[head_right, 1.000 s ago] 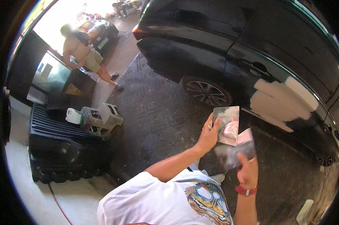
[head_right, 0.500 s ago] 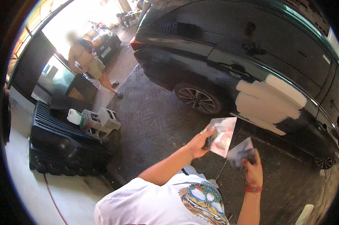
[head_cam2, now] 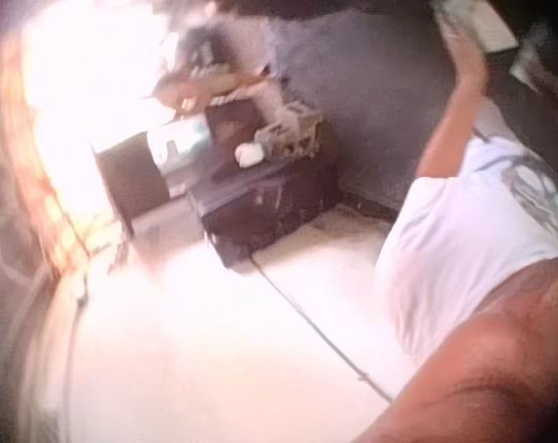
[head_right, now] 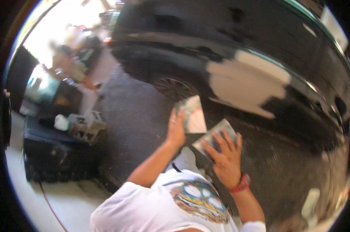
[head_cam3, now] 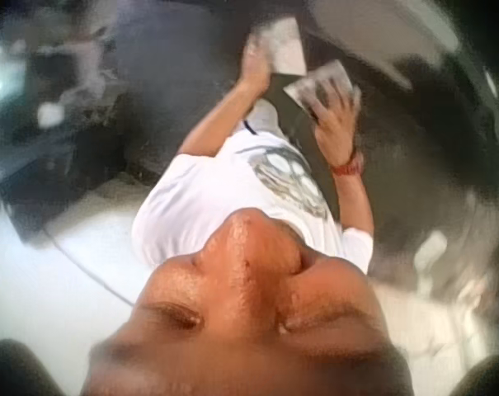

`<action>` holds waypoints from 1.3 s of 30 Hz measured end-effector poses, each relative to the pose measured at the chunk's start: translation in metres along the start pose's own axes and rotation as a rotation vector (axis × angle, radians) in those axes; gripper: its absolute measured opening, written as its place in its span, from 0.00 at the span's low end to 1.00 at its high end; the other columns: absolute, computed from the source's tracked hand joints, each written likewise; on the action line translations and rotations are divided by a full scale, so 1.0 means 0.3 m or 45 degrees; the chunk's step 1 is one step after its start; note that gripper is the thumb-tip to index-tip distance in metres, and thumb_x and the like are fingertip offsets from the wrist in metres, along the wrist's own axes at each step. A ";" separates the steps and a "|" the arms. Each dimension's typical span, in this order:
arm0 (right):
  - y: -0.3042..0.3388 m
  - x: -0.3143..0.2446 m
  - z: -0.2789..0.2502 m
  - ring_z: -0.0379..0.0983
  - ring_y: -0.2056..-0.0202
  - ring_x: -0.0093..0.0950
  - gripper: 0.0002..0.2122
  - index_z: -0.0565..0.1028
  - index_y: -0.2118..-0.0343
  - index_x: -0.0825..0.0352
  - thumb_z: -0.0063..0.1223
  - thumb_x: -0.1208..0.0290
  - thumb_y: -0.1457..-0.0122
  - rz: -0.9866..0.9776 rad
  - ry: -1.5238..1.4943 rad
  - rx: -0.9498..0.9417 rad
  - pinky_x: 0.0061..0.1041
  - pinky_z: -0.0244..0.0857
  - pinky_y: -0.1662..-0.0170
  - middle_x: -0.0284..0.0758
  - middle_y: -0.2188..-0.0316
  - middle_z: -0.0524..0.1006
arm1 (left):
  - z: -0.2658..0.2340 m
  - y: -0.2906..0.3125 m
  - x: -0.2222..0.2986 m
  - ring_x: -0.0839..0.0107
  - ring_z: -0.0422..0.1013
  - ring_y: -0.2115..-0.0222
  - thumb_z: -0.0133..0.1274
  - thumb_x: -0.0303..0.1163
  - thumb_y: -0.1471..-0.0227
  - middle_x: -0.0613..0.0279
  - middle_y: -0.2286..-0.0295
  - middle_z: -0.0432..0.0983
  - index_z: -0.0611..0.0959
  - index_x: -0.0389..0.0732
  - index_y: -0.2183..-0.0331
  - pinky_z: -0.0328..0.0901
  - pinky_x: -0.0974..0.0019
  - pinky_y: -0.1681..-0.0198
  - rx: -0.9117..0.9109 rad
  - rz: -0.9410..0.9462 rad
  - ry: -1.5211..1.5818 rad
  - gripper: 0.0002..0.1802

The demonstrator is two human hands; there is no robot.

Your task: The person mixes a white paste with a dark liquid on a small metal plate using a spatula, then applies the mixture to a patch on the side of a black car. The person repeatedly scrapes and smooths the filler on the plate and the car surface.

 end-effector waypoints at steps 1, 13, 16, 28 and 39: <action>-0.010 0.002 -0.024 0.57 0.34 0.48 0.34 0.76 0.45 0.51 0.55 0.87 0.59 -0.049 -0.161 0.014 0.64 0.41 0.33 0.41 0.38 0.65 | 0.041 0.004 -0.021 0.63 0.71 0.48 0.44 0.42 0.31 0.54 0.48 0.73 0.67 0.37 0.39 0.66 0.60 0.43 -0.023 -0.124 0.142 0.26; -0.053 0.337 -0.012 0.67 0.46 0.60 0.34 0.56 0.36 0.64 0.50 0.85 0.47 0.497 -0.479 0.126 0.45 0.70 0.47 0.52 0.39 0.60 | 0.393 -0.080 -0.166 0.66 0.71 0.49 0.47 0.36 0.33 0.60 0.50 0.74 0.71 0.42 0.41 0.69 0.58 0.45 -0.141 -0.640 0.362 0.21; 0.015 0.485 0.010 0.67 0.44 0.58 0.30 0.62 0.37 0.59 0.50 0.83 0.45 0.557 -0.163 0.022 0.44 0.73 0.50 0.51 0.39 0.62 | 0.553 -0.165 -0.227 0.65 0.71 0.49 0.47 0.35 0.33 0.59 0.51 0.74 0.71 0.43 0.42 0.70 0.57 0.47 -0.155 -0.600 0.526 0.20; -0.144 0.893 -0.201 0.55 0.34 0.48 0.28 0.76 0.46 0.45 0.51 0.82 0.48 0.296 0.307 -0.155 0.67 0.39 0.35 0.39 0.40 0.68 | 0.929 -0.349 -0.271 0.62 0.70 0.49 0.42 0.47 0.31 0.51 0.49 0.74 0.72 0.35 0.44 0.63 0.60 0.45 -0.334 -0.130 -0.460 0.27; 0.059 1.227 -0.447 0.58 0.35 0.54 0.31 0.72 0.42 0.54 0.56 0.83 0.52 0.108 -0.357 -0.119 0.49 0.63 0.39 0.49 0.36 0.61 | 1.295 -0.184 -0.439 0.66 0.73 0.50 0.46 0.36 0.32 0.58 0.51 0.75 0.71 0.40 0.43 0.69 0.60 0.46 -0.112 -0.435 0.523 0.20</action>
Point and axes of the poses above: each hand's wrist, its own y-axis away from the middle knuckle, its own z-axis out of the palm, x = y × z, the point moved 2 cm from there along -y, towards the middle knuckle
